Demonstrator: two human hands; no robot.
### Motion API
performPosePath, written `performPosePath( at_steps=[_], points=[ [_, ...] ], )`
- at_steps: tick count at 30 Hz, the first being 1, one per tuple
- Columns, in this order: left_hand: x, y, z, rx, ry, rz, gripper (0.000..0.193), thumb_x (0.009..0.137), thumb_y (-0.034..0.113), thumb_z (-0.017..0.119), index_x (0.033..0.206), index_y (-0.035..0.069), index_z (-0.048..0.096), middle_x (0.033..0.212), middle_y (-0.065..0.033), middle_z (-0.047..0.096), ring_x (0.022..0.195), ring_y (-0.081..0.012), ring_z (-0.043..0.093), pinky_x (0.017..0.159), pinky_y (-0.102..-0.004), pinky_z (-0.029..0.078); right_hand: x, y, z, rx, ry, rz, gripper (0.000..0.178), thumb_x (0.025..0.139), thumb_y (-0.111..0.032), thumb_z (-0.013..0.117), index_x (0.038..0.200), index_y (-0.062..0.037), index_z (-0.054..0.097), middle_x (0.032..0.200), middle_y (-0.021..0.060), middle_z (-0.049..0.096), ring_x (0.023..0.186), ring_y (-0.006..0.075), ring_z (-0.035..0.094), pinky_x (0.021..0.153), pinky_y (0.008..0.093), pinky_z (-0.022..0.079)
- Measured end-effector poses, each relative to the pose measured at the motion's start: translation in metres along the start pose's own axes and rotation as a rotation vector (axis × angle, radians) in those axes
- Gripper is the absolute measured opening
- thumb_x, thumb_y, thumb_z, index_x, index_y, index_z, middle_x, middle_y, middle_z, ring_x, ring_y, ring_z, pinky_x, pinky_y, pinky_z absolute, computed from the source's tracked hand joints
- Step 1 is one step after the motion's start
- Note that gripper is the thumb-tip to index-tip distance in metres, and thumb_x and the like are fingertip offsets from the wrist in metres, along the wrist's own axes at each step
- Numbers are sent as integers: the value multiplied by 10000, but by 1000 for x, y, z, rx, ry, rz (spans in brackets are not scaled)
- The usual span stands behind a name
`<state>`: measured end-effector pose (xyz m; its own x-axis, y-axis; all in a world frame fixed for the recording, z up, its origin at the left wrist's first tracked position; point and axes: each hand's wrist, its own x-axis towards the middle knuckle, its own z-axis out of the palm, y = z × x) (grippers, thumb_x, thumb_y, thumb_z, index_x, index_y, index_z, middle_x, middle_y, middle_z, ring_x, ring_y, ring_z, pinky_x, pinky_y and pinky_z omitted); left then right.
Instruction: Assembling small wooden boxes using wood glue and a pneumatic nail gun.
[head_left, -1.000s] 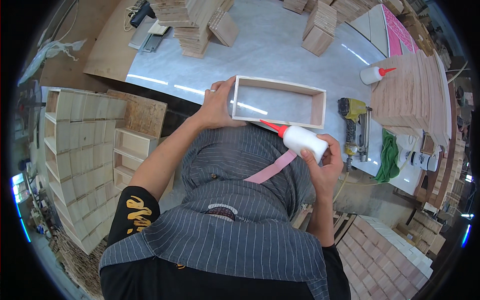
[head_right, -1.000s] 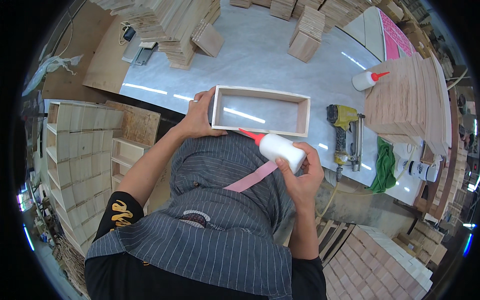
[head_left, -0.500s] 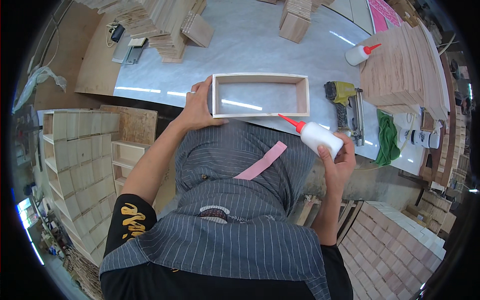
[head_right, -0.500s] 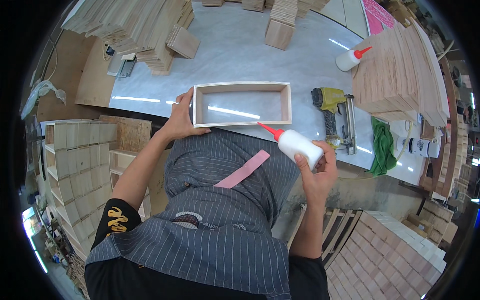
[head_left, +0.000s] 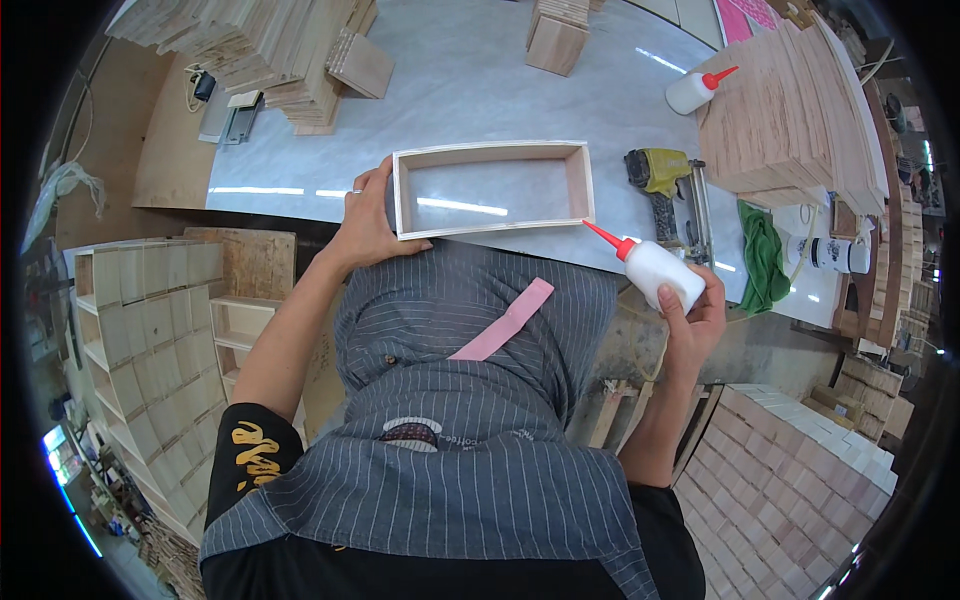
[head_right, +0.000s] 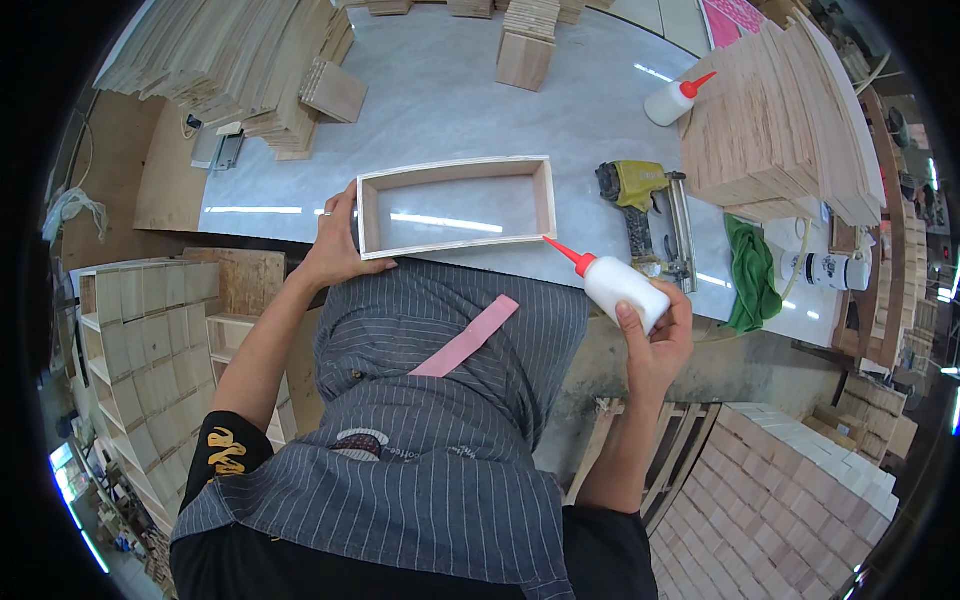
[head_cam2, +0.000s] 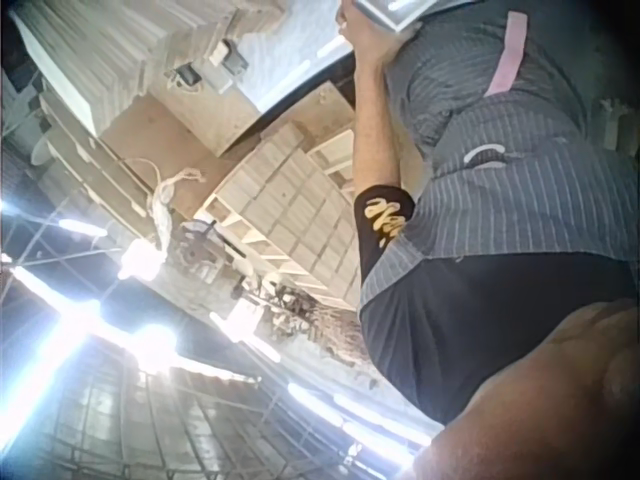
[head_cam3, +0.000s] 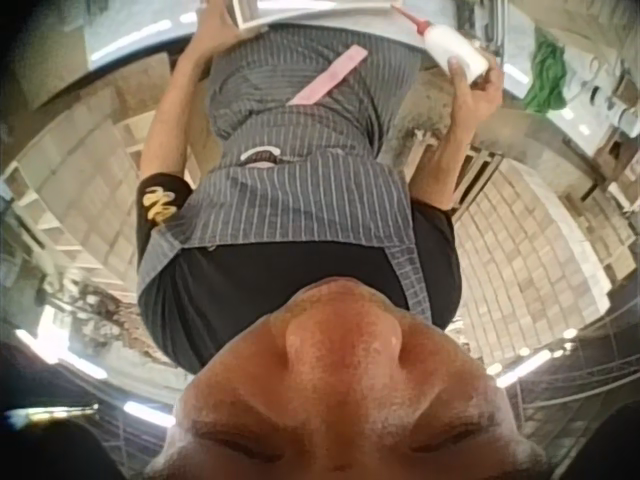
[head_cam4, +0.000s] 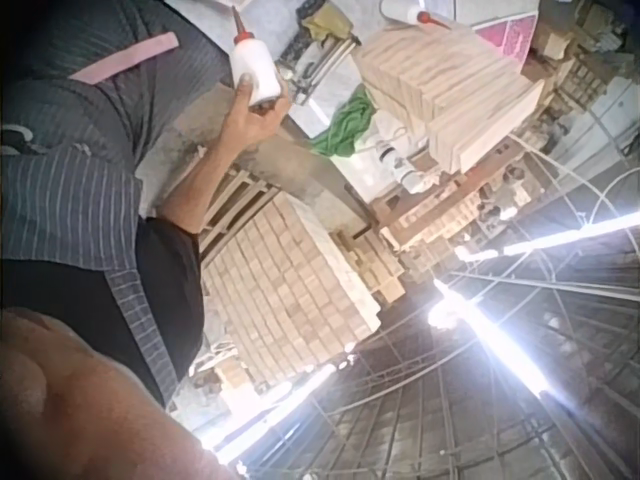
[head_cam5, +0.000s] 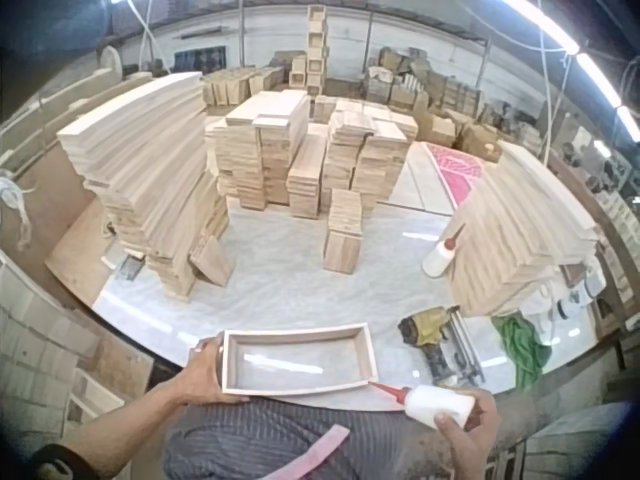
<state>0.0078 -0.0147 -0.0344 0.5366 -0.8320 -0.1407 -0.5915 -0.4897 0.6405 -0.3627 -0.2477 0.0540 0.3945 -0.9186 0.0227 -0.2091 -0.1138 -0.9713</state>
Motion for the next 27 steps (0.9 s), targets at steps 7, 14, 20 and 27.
performPosePath(
  at_steps=[7,14,20,27],
  points=[
    [-1,1,-1,9,1,-23,1353,495,442,931,1584,63,223,1507,-191,439,1416,-424,359,1161,-542,285,11,4,-7,-7,73,-29,517,841,-111,853,1267,-34,570,1120,61,626,943,127,622,781,251,532],
    [-1,4,-2,28,-31,-42,1363,508,444,934,1588,40,206,1517,-207,428,1426,-433,342,1174,-535,278,52,4,28,106,68,-39,530,852,-93,830,1292,-30,543,1130,84,612,915,145,641,682,252,552],
    [-3,7,-2,28,-30,-57,1375,508,446,942,1591,37,200,1515,-212,431,1426,-431,343,1183,-532,266,76,18,45,81,12,-100,531,846,-136,858,1272,-31,558,1162,90,624,959,144,658,734,247,560],
    [-2,1,-2,22,-37,-53,1394,511,457,950,1593,26,183,1505,-227,441,1428,-427,344,1167,-525,271,71,14,42,35,5,-129,506,846,-160,863,1248,-39,578,1092,71,656,910,122,663,741,240,554]
  ],
)
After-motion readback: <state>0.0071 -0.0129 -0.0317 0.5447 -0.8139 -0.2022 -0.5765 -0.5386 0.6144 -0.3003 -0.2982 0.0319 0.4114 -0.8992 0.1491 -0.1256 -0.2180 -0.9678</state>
